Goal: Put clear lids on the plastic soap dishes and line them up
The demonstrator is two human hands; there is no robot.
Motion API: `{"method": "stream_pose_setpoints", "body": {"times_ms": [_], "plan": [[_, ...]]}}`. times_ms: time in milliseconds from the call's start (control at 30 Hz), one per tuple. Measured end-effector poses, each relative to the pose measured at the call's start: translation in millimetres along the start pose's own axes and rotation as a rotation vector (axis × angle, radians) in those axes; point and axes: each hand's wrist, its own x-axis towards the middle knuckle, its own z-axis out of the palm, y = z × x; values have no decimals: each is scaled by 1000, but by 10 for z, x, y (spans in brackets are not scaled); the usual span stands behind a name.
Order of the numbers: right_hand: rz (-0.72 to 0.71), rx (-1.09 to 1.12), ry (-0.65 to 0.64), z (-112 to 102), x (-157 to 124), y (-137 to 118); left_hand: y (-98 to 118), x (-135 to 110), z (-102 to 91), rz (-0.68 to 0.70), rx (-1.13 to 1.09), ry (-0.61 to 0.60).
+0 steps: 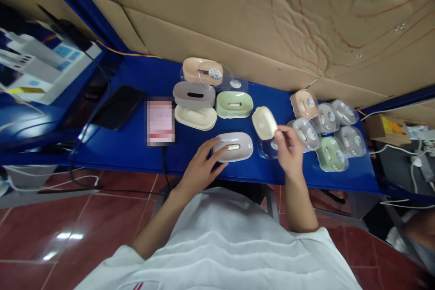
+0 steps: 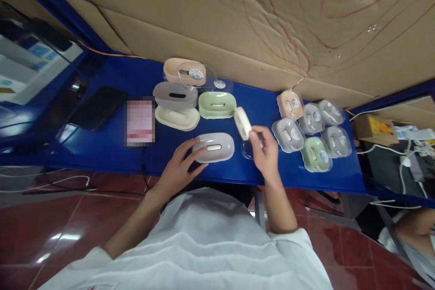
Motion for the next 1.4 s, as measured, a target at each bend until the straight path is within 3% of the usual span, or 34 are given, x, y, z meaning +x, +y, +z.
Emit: {"method": "stream_pose_setpoints", "body": {"times_ms": [100, 167, 233, 300, 367, 467, 600, 700, 900, 1133, 1400], "plan": [[217, 328, 89, 52, -213, -72, 7, -11, 1, -49, 3, 11], [282, 389, 113, 90, -339, -111, 18, -17, -2, -62, 0, 13], [248, 293, 191, 84, -452, -185, 24, -24, -3, -64, -11, 6], [108, 119, 214, 65, -534, -297, 18, -33, 1, -63, -22, 5], [-98, -46, 68, 102, -568, -416, -1, -44, 8, -67, -45, 14], [-382, -253, -264, 327, -539, -516, -41, -63, 13, -81, -97, 39], [-494, -432, -467, 616, -500, -456, -77, -77, -5, -53, -95, 0], [-522, -447, -531, 565, -514, -325, -74, -59, -19, -15, -56, -7], [-506, -481, -479, 330, -586, -16, -27, 20, -25, -23, -30, -47], [-604, -483, -412, 389, -572, 67, -43, 36, -29, -13, -31, -48], [-709, -382, -310, 401, -447, 88, -139, 113, -96, -131, -145, -132]]}}
